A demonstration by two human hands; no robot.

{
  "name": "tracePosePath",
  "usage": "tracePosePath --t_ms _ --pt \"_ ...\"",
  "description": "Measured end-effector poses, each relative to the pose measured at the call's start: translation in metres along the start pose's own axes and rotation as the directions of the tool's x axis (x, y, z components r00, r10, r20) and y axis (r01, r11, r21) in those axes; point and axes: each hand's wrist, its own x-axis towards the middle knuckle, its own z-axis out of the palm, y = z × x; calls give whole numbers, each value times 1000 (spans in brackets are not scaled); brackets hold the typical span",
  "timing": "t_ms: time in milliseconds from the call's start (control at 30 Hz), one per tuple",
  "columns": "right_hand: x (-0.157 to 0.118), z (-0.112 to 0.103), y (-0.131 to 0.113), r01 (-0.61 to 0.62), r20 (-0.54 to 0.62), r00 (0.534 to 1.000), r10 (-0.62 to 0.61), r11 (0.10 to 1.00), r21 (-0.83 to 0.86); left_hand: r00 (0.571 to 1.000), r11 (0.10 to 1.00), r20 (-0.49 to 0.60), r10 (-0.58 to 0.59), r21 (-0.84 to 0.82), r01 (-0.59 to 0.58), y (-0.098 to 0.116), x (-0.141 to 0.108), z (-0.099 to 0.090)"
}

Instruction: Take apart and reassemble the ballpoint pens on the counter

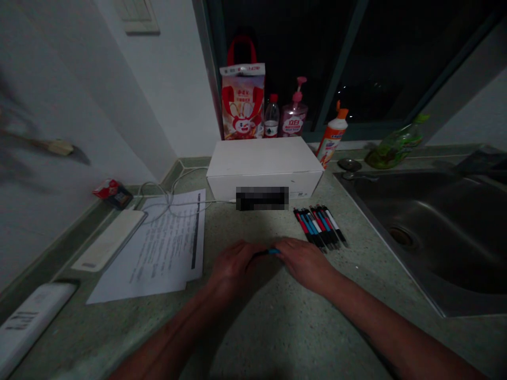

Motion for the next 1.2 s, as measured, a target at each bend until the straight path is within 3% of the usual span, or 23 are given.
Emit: tracePosePath --t_ms 100,233,367,567,733,933,1067,1200 --pt "3 -1 2 36 -17 999 -37 999 -32 990 990 47 -136 39 135 5 2 -2" --pt "3 -3 2 45 -45 998 -48 997 -61 941 947 110 -319 78 312 13 3 -3" --pt "0 -2 4 14 -51 999 -18 998 -65 962 961 51 -269 -53 272 15 2 0" --pt "-2 -5 -1 -8 -32 999 7 999 -48 943 947 85 -322 11 322 17 4 0" --pt "-2 -10 -11 -24 -4 1000 24 1000 -7 967 970 83 -241 -4 242 17 5 0" --pt "2 -5 -9 3 -83 997 1 999 47 930 938 126 -345 83 337 20 7 2" --pt "12 -15 -13 -19 -77 997 22 999 43 882 893 146 -449 112 436 20 11 -1" --pt "18 -22 -20 -23 1 1000 23 999 47 904 912 124 -409 93 400 18 13 -4"
